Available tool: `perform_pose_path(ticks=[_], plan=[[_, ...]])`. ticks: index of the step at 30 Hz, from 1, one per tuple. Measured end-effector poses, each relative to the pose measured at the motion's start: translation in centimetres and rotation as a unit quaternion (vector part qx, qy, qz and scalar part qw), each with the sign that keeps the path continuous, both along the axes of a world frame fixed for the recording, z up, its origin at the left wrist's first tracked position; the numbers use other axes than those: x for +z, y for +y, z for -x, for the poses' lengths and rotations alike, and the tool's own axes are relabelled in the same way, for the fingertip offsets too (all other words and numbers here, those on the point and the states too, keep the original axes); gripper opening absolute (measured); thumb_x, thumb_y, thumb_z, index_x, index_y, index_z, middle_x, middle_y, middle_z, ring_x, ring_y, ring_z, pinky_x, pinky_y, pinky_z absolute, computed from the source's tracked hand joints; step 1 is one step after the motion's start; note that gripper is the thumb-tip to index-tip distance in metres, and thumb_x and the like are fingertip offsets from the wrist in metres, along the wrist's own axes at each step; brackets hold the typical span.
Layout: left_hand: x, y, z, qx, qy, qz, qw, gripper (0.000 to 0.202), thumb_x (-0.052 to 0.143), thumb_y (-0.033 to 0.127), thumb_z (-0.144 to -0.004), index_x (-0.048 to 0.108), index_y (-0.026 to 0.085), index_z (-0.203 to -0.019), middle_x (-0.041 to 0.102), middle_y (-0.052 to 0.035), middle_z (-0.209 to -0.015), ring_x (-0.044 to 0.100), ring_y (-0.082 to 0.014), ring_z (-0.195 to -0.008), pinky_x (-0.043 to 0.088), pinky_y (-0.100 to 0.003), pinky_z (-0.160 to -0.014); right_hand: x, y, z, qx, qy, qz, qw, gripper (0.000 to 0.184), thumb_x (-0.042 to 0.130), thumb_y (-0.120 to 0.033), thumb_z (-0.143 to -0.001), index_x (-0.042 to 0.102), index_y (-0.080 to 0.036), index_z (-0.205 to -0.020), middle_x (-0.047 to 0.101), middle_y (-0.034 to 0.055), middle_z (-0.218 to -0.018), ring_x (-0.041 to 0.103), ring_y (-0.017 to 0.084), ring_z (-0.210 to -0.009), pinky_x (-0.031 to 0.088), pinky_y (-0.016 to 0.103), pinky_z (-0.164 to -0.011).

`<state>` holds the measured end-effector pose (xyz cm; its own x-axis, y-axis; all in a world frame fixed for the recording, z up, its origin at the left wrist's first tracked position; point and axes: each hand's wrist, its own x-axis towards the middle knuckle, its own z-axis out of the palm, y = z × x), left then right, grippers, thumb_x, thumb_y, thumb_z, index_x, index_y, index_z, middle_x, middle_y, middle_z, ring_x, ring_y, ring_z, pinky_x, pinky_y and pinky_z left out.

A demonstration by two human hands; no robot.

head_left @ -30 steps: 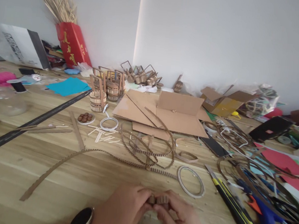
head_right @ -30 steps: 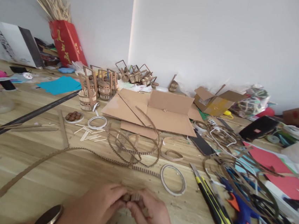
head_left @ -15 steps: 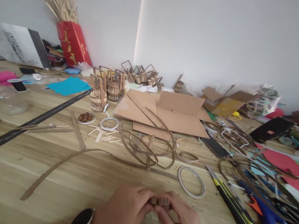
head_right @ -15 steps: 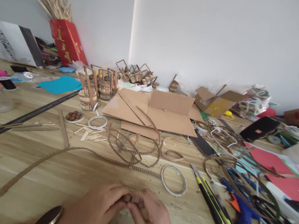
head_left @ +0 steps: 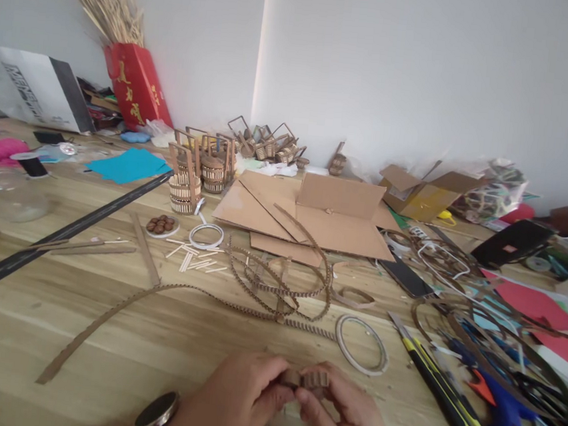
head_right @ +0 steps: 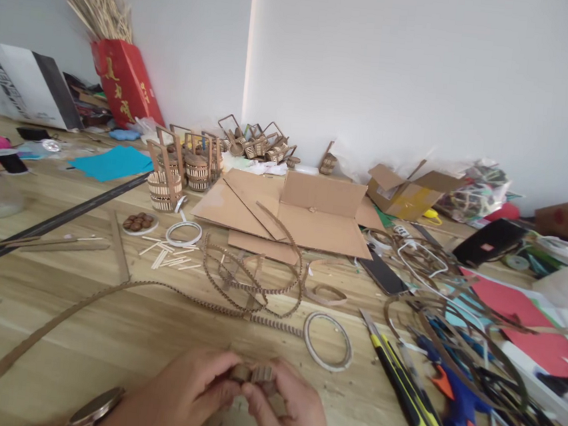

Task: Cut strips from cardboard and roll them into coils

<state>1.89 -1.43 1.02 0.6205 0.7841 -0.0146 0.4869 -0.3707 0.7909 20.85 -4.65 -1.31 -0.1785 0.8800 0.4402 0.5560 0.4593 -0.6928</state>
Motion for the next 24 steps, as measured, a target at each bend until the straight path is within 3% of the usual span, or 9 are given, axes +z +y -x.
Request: perform_pose_path(ticks=[4,14,24], plan=[[0.0,0.0,0.1,0.0,0.011,-0.002,1.0,0.011,0.053,0.017,-0.092,0.06,0.02,-0.085,0.068,0.0001,-0.085,0.062,-0.015,-0.08,0.037,-0.021,-0.068,-0.5,0.2,0.1,-0.001,0.006,-0.044,0.999,0.022,0.057,-0.031,-0.091,0.059,-0.023,-0.07,0.063,-0.0046,-0.06,0.059,0.009,-0.052,0.046,0.014,-0.051],[0.3,0.2,0.1,-0.01,0.059,0.002,0.998,0.013,0.052,0.022,-0.093,0.064,0.02,-0.089,0.07,-0.0021,-0.091,0.065,-0.0179,-0.086,0.041,-0.023,-0.071,1.0,0.2,0.0,-0.001,-0.028,-0.029,0.999,0.016,0.058,-0.031,-0.091,0.065,-0.024,-0.078,0.067,-0.0029,-0.064,0.063,0.01,-0.056,0.049,0.014,-0.054],[0.4,0.0,0.0,-0.025,0.112,-0.029,0.993,0.02,0.048,0.018,-0.092,0.066,0.021,-0.101,0.072,-0.0048,-0.102,0.066,-0.023,-0.093,0.046,-0.028,-0.077,-0.4,0.2,-0.2,0.016,-0.081,0.006,0.997,0.016,0.056,-0.031,-0.091,0.065,-0.024,-0.08,0.066,-0.0019,-0.064,0.063,0.012,-0.055,0.048,0.016,-0.051]])
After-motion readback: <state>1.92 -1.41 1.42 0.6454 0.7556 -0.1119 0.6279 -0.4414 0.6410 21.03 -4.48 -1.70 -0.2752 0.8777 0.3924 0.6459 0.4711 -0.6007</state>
